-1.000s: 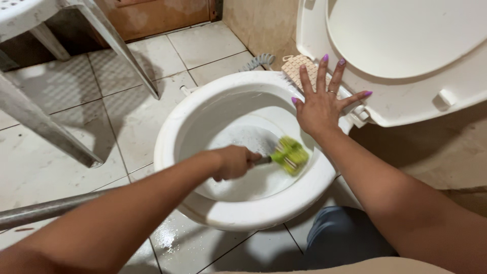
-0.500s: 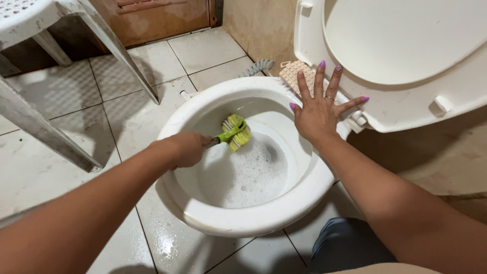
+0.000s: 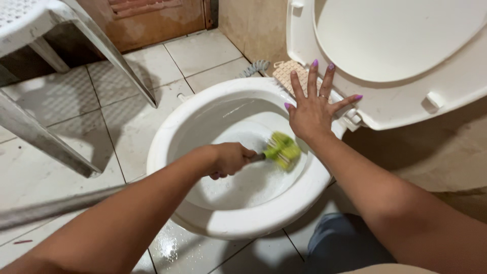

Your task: The person scrubs the inside of a toilet bowl with a long-handled brush, then uses a handheld brush to scrub the rim and underside of the seat. The person is kneeling on the floor during the task.

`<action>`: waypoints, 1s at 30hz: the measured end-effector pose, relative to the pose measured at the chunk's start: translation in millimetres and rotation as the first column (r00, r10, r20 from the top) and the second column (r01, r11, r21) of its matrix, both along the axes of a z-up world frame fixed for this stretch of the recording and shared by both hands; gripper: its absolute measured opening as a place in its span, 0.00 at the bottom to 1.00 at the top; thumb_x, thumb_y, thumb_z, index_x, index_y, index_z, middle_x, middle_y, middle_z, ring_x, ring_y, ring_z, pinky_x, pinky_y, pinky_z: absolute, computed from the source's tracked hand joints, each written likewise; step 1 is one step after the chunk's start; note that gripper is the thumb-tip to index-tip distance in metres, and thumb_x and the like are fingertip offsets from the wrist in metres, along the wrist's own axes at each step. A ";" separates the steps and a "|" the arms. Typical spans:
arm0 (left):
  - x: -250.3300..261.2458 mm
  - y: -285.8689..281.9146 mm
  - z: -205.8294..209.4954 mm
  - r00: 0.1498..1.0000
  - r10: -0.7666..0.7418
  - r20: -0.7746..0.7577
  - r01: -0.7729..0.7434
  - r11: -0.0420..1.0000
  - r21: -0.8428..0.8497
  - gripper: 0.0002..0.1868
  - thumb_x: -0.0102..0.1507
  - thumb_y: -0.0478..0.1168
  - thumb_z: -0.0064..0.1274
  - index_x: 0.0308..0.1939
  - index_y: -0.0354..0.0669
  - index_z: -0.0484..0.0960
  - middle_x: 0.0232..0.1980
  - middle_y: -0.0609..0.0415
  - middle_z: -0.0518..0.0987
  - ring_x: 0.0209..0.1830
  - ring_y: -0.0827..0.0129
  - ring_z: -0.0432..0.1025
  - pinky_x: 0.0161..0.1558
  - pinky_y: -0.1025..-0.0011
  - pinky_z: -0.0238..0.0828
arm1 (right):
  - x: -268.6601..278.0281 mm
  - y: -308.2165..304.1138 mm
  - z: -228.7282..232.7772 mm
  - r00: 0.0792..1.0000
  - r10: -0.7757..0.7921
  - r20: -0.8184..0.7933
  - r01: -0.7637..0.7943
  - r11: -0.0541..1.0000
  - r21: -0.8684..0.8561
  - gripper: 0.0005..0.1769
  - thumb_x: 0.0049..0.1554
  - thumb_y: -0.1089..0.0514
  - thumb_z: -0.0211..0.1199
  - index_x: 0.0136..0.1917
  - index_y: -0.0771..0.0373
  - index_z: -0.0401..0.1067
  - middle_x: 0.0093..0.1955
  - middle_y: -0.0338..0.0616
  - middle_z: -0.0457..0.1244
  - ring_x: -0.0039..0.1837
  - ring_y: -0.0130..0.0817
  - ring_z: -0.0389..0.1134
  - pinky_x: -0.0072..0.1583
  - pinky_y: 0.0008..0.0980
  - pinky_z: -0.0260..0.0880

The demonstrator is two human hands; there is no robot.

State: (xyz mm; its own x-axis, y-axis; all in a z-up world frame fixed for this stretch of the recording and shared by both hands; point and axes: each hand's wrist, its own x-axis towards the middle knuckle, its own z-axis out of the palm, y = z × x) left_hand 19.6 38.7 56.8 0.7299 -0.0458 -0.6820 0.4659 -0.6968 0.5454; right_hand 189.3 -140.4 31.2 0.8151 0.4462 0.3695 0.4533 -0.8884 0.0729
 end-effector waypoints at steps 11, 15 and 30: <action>-5.6 -2.7 -18.7 1.000 -0.004 -0.006 0.004 1.000 0.012 0.36 0.68 0.34 0.32 0.73 0.84 0.67 0.28 0.56 0.69 0.18 0.71 0.56 0.20 0.68 0.61 | 2.6 -1.2 -2.2 1.000 -0.011 -0.013 0.010 1.000 -0.004 0.46 0.59 0.38 0.58 0.84 0.34 0.41 0.88 0.42 0.20 0.83 0.51 0.07 0.58 0.96 0.11; 7.1 17.2 -21.2 0.997 0.057 0.048 -0.065 0.980 0.186 0.29 0.72 0.40 0.32 0.75 0.79 0.63 0.33 0.49 0.73 0.22 0.67 0.63 0.23 0.66 0.66 | 3.0 0.2 -6.7 1.000 -0.001 0.007 0.001 1.000 0.003 0.46 0.59 0.37 0.57 0.85 0.33 0.41 0.87 0.40 0.19 0.82 0.49 0.06 0.58 0.95 0.09; -21.0 -14.7 -29.0 0.998 0.052 -0.039 -0.055 0.995 -0.080 0.29 0.70 0.43 0.37 0.74 0.77 0.67 0.28 0.56 0.67 0.19 0.71 0.57 0.21 0.69 0.58 | 6.7 -3.1 -12.4 0.999 0.028 0.032 -0.029 0.999 0.029 0.46 0.59 0.38 0.58 0.85 0.34 0.44 0.89 0.41 0.20 0.83 0.48 0.06 0.59 0.93 0.09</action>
State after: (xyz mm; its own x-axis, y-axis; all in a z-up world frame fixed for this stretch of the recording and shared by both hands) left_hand -1.3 24.0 27.7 0.7076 -0.0632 -0.7038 0.5219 -0.6247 0.5808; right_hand 196.0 -143.5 18.7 0.7901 0.4575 0.4080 0.4763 -0.8772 0.0612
